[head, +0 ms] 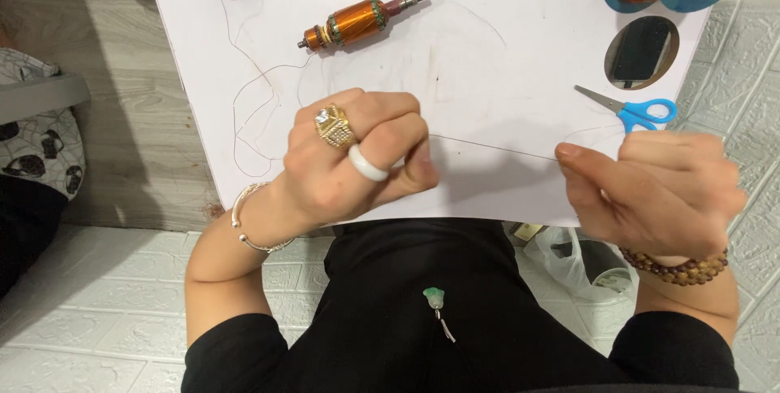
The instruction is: The person winds thin copper wire around a cylindrical motor component by hand. They repeatedly pull the wire from a spool, wrap it around the component, and adjust the coil with both hands.
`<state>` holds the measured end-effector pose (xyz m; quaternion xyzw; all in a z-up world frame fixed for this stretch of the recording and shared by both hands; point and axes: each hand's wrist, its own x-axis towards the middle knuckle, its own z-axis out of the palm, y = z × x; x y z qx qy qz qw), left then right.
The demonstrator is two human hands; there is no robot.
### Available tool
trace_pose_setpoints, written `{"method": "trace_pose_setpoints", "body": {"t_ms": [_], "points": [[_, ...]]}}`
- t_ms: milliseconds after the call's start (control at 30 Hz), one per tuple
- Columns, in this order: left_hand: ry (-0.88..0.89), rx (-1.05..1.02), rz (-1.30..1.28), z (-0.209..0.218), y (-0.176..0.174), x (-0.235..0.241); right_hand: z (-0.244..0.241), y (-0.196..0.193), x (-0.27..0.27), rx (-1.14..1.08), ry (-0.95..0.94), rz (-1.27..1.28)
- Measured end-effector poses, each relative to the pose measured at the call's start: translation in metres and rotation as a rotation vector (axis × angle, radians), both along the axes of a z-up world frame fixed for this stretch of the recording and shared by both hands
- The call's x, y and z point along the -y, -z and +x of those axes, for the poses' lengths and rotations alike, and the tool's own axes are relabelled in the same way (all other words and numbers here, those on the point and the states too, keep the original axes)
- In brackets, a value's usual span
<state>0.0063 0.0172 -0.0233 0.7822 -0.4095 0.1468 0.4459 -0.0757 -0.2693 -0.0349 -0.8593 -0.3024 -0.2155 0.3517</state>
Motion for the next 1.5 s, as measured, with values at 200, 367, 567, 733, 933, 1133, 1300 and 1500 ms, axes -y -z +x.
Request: {"method": "trace_pose_setpoints", "body": {"t_ms": [200, 367, 567, 733, 933, 1133, 1300, 1500], "points": [[0.049, -0.017, -0.005, -0.008, -0.003, 0.000, 0.012, -0.028, -0.009, -0.384, 0.001, -0.121], [0.002, 0.098, 0.075, -0.013, 0.001, 0.007, 0.024, -0.050, -0.053, -0.560, -0.053, 0.025], [-0.030, 0.215, 0.045, -0.022, 0.013, 0.007, 0.021, -0.039, -0.072, -0.959, -0.017, 0.402], [-0.007, 0.233, 0.029, -0.024, 0.008, -0.007, 0.015, -0.025, -0.071, -0.995, 0.000, 0.346], [-0.028, 0.226, 0.033, -0.048, 0.018, -0.028, -0.006, -0.006, -0.061, -1.043, 0.102, 0.169], [-0.032, 0.217, 0.038, -0.066, 0.023, -0.043, -0.015, -0.001, -0.060, -0.984, 0.123, 0.138], [-0.034, 0.117, 0.037, -0.073, 0.035, -0.060, -0.018, -0.001, -0.057, -0.909, 0.108, 0.154], [-0.151, -0.010, 0.208, -0.076, 0.026, -0.074, -0.024, -0.003, -0.046, -0.702, 0.122, 0.099]]}}
